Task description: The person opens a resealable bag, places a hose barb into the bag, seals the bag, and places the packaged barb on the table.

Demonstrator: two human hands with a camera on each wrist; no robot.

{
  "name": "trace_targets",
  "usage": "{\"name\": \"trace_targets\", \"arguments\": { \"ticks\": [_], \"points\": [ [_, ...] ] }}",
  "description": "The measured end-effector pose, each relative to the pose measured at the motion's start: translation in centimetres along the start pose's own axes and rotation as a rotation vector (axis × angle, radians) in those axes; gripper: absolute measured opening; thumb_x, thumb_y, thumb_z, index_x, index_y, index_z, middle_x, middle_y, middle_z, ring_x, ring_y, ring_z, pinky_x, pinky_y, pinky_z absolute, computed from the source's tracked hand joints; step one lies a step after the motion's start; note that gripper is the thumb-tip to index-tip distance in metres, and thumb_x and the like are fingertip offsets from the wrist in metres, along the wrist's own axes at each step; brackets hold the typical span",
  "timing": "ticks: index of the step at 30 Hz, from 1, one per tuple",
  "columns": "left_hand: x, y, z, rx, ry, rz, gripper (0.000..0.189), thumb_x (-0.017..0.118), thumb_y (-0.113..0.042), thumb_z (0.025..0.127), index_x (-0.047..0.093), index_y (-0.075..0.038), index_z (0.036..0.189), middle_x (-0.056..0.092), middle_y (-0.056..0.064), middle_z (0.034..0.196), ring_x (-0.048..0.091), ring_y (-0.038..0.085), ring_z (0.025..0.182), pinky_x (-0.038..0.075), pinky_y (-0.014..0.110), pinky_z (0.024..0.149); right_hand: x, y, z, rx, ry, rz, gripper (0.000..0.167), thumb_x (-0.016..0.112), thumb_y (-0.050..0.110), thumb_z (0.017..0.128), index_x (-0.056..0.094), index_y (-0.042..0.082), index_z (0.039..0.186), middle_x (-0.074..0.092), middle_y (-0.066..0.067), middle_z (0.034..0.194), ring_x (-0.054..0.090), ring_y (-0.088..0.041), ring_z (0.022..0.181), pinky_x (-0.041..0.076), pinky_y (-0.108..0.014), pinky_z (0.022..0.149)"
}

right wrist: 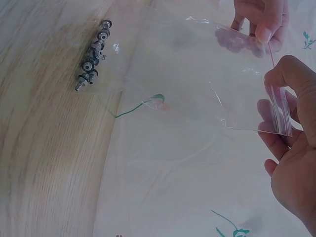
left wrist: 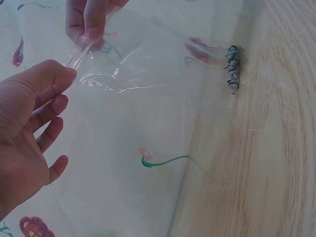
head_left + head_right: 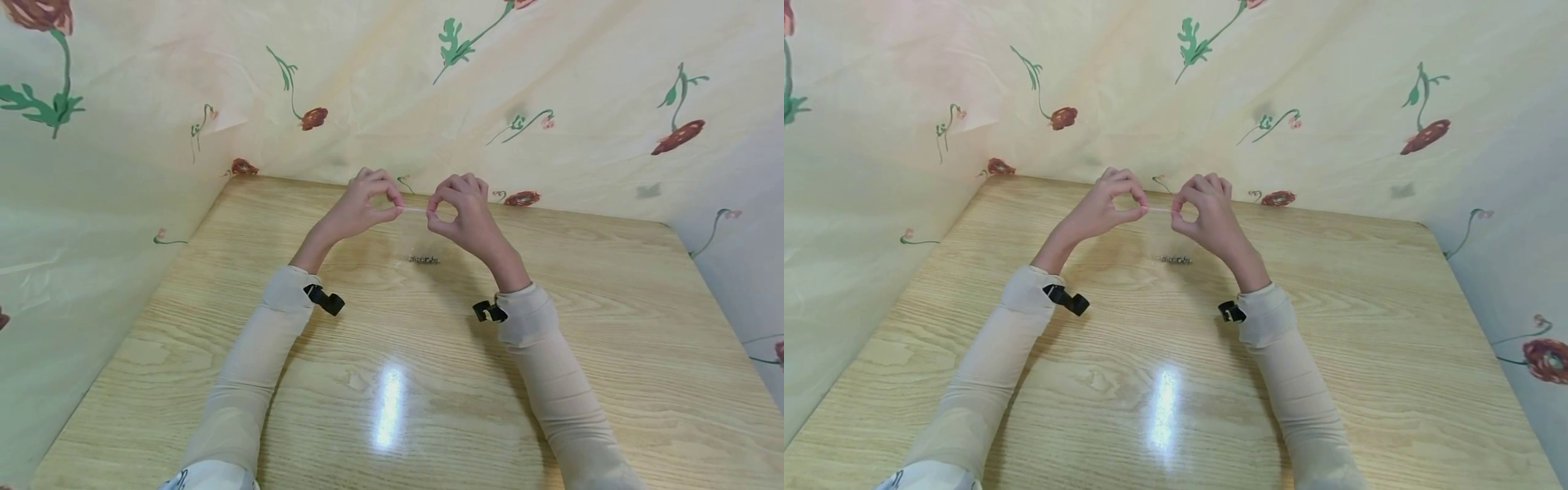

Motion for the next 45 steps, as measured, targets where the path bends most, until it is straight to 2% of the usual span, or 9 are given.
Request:
{"name": "trace_targets", "arguments": {
  "ticks": [4,19,45],
  "points": [
    [0.0,0.0,0.0,0.001,-0.001,0.000,0.006,0.075,-0.012,0.092,0.072,-0.007,0.091,0.063,0.007,0.106,0.046,0.037,0.107,0.027,0.043,0.094,0.0,0.0,-0.1,0.002,0.001,0.001,0.006,0.072,0.003,0.084,0.068,0.007,0.080,0.062,-0.012,0.095,0.043,-0.033,0.093,0.023,-0.055,0.098],
    [-0.1,0.0,-0.2,-0.018,0.001,0.019,0.005,0.075,-0.013,0.092,0.072,-0.009,0.092,0.063,0.006,0.107,0.044,0.025,0.105,0.026,0.044,0.095,0.0,0.0,-0.2,0.018,0.015,0.004,0.006,0.071,0.002,0.084,0.068,0.007,0.081,0.062,-0.012,0.095,0.043,-0.032,0.093,0.023,-0.055,0.098],
    [-1.0,-0.4,-0.7,-0.028,0.013,0.023,0.005,0.074,-0.013,0.092,0.072,-0.008,0.092,0.064,0.008,0.107,0.045,0.027,0.108,0.026,0.046,0.098,-0.8,0.0,-0.6,0.025,-0.011,-0.007,0.008,0.072,0.002,0.082,0.068,0.008,0.078,0.062,-0.011,0.093,0.043,-0.032,0.092,0.022,-0.057,0.100]
  ]
}}
Point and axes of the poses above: each hand's wrist, its own z-axis towards the middle knuckle, its own x-axis out of the palm, y = z × x, the point moved 4 cm from there along z, towards the middle knuckle
